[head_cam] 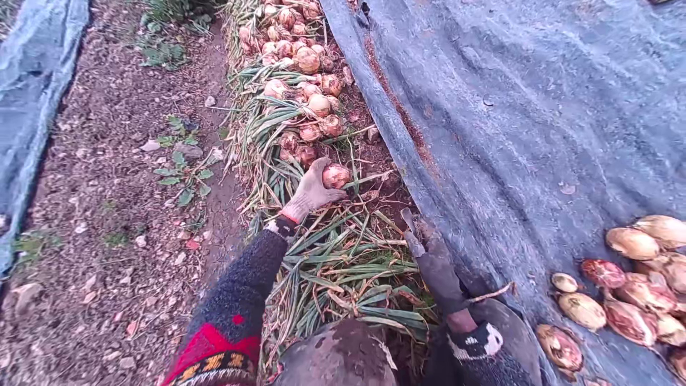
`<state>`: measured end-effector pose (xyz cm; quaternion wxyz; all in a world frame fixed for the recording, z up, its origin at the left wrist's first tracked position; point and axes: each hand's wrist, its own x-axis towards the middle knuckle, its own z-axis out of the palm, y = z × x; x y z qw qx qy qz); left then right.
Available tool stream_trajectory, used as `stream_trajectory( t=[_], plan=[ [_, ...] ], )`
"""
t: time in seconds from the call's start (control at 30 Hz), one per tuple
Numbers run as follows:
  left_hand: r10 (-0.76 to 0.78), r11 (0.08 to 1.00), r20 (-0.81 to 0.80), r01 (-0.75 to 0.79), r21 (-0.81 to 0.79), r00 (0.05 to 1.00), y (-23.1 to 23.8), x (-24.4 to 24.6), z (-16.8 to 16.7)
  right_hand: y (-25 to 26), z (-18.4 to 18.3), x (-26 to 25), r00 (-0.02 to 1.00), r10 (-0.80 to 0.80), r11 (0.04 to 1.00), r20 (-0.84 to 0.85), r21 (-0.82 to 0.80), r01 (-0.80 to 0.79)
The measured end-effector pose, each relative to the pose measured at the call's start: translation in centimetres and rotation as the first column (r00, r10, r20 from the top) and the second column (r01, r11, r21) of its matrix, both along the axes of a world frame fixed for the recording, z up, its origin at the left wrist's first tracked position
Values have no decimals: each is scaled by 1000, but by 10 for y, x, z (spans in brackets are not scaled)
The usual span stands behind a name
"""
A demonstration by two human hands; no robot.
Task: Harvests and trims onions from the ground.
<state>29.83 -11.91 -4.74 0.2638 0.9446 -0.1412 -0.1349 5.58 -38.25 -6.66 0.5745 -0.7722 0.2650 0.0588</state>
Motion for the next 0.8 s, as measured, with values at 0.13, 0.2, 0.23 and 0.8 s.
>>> stream_trajectory(
  t=[0.13,0.2,0.23,0.8],
  plan=[
    [-131,884,-400,-76,-462,907,-42,-102,30,10,10,-7,995,23,992,96,123,-35],
    [-237,879,-527,-50,-474,816,-57,-140,49,15,16,-14,977,-25,970,212,241,-28],
    [-270,892,-564,-19,-452,781,-62,-154,57,16,20,-18,965,-45,954,257,298,-35],
    [139,550,-669,-619,-561,730,-25,-173,43,19,57,-48,983,63,951,173,289,-112]
  ],
)
